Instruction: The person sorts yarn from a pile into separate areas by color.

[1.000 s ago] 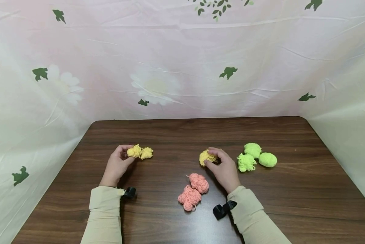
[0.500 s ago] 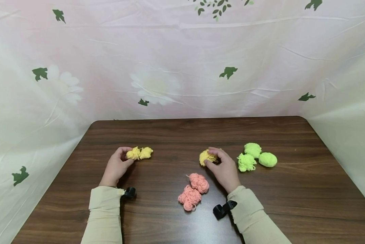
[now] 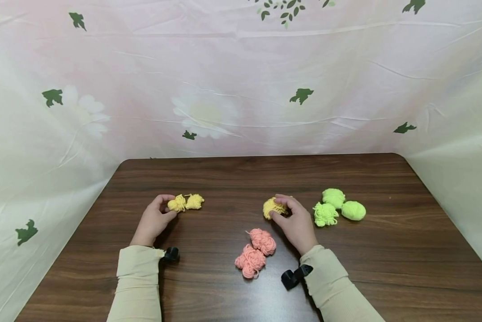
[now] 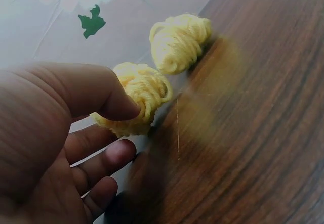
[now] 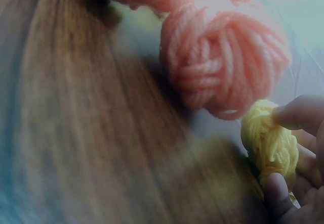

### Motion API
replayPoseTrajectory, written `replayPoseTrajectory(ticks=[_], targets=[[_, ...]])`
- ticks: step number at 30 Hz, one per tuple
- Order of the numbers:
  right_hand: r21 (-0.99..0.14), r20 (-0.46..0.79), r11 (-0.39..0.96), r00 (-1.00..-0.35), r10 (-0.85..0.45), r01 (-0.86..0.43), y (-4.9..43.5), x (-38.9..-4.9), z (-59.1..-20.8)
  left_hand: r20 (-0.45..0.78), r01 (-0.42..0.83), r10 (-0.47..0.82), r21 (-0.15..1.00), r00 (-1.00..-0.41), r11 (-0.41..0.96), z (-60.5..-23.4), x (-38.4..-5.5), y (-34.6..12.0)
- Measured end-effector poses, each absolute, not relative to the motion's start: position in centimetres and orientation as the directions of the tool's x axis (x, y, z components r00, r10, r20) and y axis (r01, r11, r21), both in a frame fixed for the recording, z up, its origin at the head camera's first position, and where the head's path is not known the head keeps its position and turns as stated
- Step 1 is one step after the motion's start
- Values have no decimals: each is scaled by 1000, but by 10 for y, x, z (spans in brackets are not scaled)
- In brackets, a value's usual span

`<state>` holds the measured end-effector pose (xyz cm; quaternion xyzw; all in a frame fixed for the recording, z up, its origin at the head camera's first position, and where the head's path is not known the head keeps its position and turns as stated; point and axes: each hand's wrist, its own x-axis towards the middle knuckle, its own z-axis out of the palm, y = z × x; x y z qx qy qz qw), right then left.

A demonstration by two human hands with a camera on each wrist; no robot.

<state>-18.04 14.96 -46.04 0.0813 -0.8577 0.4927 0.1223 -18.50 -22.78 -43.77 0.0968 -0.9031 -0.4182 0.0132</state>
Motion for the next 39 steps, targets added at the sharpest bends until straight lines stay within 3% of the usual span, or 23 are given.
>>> replayPoseTrajectory(ticks=[25, 39], targets=[[-837, 208, 515, -978, -14, -186, 150, -179, -462, -32, -124, -159, 781, -987, 613, -436, -184, -228], [-835, 204, 519, -979, -20, -185, 150, -180, -462, 115, 15, -141, 822, -983, 570, -421, -184, -219]])
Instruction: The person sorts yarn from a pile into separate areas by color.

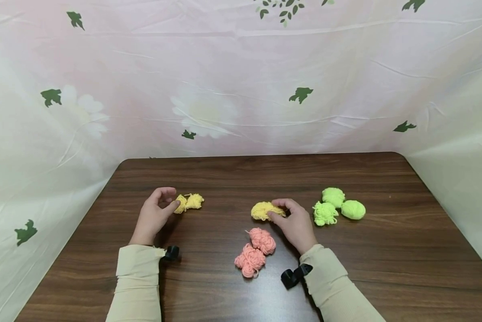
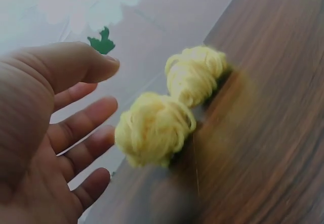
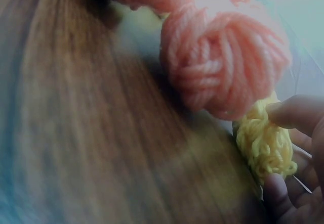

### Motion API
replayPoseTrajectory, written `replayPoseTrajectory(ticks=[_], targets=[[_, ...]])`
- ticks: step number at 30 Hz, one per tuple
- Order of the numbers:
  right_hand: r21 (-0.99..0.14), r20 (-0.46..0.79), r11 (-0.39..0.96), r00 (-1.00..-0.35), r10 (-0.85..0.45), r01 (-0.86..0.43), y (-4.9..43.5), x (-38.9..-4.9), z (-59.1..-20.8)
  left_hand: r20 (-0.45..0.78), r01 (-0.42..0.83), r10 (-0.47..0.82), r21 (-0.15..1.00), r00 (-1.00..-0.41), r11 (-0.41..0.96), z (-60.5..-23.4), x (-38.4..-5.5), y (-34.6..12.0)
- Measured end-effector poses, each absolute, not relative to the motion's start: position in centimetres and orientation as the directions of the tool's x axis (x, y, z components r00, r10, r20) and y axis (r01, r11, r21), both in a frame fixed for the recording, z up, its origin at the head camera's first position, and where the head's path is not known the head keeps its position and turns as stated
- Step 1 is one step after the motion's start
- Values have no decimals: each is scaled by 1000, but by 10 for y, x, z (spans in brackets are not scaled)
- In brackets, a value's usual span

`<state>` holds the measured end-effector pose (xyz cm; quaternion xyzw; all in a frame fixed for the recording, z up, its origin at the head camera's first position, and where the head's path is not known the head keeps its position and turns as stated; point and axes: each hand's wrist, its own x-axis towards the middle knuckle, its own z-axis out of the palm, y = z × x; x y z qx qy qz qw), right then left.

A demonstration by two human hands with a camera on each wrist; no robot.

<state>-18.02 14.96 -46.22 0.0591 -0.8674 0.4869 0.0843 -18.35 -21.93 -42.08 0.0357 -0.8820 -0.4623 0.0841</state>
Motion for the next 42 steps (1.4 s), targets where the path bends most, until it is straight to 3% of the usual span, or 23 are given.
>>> replayPoseTrajectory(ticks=[17, 25, 33, 42], targets=[[-836, 190, 521, -981, -23, -174, 148, -179, -460, 250, 208, -65, 902, -966, 379, -402, -180, -179], [-836, 194, 519, -981, -28, -180, 148, -178, -460, 239, 220, -14, 911, -971, 349, -388, -170, -157], [-834, 199, 521, -980, -27, -184, 148, -178, -460, 244, 252, 60, 930, -968, 266, -422, -186, -144], [-825, 211, 531, -977, -30, -194, 150, -179, -461, 256, 280, 151, 944, -955, 172, -403, -173, -118]])
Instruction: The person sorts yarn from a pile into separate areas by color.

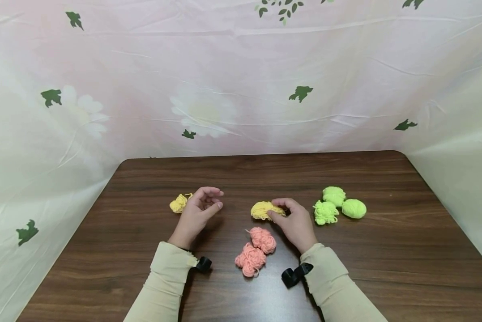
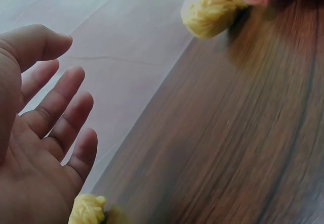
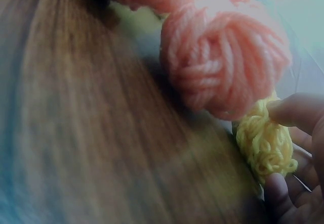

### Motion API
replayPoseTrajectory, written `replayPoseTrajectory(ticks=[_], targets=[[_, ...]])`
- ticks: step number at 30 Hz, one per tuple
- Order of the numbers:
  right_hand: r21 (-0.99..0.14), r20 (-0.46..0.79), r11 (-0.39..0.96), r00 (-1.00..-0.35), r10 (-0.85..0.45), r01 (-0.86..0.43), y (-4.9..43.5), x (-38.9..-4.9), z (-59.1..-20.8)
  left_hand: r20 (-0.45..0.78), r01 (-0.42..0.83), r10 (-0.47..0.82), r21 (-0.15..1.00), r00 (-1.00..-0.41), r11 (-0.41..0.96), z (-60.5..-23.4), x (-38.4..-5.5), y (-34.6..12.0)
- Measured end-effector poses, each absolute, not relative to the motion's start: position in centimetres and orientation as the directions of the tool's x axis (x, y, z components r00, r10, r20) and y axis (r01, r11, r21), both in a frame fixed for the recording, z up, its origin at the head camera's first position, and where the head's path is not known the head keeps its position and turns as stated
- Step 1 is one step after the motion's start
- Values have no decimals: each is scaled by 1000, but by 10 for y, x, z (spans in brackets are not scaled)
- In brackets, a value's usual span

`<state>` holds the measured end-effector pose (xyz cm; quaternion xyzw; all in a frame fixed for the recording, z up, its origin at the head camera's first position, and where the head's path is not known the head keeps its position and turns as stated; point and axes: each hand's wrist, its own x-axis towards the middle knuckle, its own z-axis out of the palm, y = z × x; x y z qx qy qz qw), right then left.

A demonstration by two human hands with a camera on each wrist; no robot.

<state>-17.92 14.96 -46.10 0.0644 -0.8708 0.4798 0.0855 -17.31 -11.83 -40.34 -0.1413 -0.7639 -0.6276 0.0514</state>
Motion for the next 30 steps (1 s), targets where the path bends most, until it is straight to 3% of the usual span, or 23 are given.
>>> replayPoseTrajectory(ticks=[22, 30], targets=[[-820, 216, 536, -976, -35, -200, 149, -180, -462, 226, 266, 216, 948, -950, 177, -410, -169, -101], [-825, 214, 528, -976, -39, -202, 150, -180, -462, 178, 229, 238, 950, -955, 211, -435, -176, -93]])
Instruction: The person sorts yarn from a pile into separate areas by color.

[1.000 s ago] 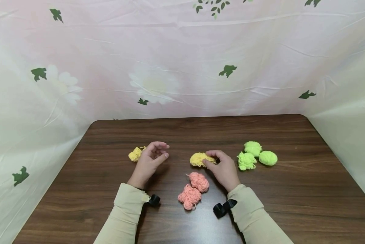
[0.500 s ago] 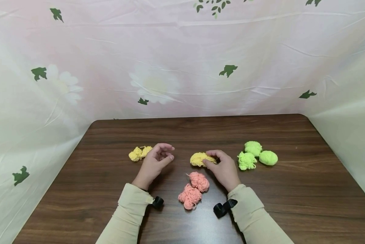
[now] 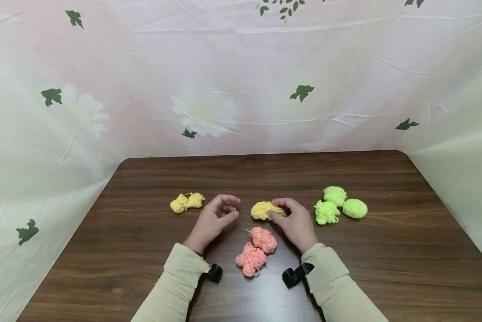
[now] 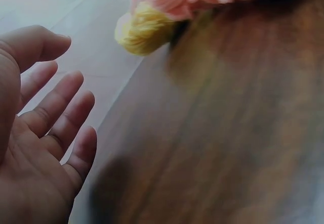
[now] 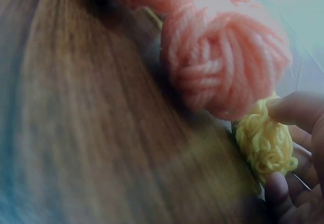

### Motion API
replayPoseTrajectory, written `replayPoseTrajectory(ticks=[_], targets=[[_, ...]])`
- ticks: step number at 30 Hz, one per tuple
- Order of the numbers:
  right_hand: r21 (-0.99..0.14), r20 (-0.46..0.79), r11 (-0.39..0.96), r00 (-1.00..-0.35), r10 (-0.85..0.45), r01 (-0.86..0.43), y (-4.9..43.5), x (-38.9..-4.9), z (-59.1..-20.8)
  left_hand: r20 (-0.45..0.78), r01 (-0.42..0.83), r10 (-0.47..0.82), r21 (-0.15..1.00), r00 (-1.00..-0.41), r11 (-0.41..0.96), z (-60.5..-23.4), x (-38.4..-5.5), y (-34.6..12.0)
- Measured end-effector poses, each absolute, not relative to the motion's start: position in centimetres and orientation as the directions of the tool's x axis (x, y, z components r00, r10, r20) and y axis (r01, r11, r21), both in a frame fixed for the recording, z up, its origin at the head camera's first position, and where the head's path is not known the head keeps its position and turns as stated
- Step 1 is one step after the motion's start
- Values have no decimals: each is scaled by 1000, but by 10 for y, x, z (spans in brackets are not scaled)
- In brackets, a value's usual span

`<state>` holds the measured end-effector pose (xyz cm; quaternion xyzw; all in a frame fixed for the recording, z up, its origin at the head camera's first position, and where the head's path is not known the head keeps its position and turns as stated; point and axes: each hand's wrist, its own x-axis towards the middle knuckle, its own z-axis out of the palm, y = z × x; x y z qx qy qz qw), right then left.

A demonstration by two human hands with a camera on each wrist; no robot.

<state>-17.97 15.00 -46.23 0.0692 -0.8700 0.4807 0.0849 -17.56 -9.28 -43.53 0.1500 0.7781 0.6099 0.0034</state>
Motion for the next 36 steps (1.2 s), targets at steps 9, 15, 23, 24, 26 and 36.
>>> replayPoseTrajectory(ticks=[9, 15, 23, 24, 26, 36], targets=[[-821, 207, 538, -978, -33, -192, 151, -180, -460, 186, 247, 242, 934, -952, 256, -457, -183, -86], [-823, 175, 544, -984, -24, -159, 153, -178, -461, 177, 248, 247, 921, -953, 300, -460, -182, -83], [-824, 162, 546, -986, -29, -152, 152, -177, -462, 158, 239, 249, 909, -955, 340, -461, -179, -83], [-824, 164, 545, -986, -32, -154, 151, -177, -462, 157, 238, 247, 909, -956, 343, -461, -179, -84], [-825, 170, 542, -985, -38, -164, 149, -177, -461, 156, 238, 247, 906, -956, 351, -460, -179, -86], [-828, 201, 526, -978, -49, -196, 147, -179, -461, 158, 270, 293, 877, -943, 396, -460, -183, -88]])
